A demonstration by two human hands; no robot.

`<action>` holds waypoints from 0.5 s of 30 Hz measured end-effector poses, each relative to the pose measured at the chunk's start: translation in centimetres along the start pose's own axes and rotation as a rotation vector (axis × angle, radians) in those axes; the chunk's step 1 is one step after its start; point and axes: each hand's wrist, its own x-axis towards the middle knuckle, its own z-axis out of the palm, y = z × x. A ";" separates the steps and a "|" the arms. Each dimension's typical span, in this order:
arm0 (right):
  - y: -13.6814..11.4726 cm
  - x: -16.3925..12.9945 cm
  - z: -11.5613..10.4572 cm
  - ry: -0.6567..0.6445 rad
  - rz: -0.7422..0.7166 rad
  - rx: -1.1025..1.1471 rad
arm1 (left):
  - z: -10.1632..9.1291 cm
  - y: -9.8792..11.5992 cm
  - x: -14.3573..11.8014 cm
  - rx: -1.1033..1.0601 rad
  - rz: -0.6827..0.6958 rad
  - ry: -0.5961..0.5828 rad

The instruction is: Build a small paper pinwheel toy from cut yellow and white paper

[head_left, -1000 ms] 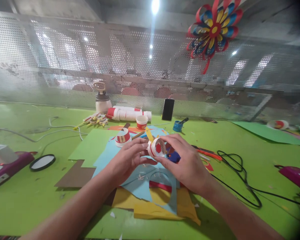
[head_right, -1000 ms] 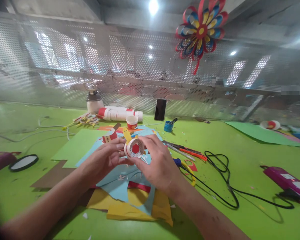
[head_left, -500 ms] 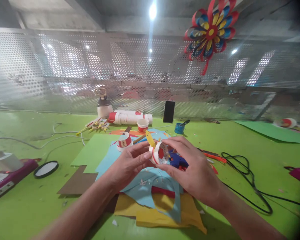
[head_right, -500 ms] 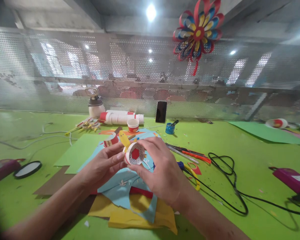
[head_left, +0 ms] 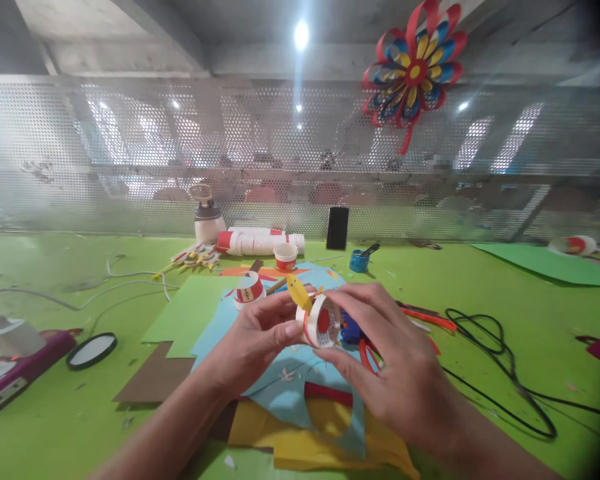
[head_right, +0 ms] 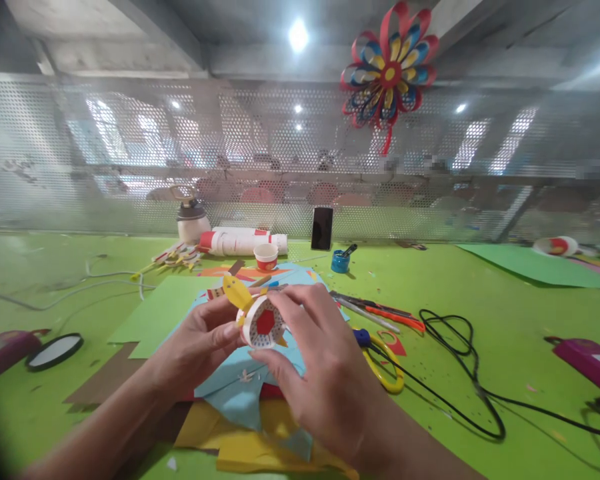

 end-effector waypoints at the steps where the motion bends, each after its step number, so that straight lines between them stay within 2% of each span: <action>1: -0.2 -0.1 -0.1 0.011 -0.013 -0.010 | 0.0 0.1 0.0 0.001 0.013 -0.005; 9: -1.1 -0.8 -0.7 0.030 -0.127 -0.064 | -0.1 0.4 -0.4 0.014 0.033 -0.039; 15: -0.9 -0.8 -0.6 0.046 -0.148 -0.101 | 0.4 0.6 -0.6 0.022 0.045 -0.034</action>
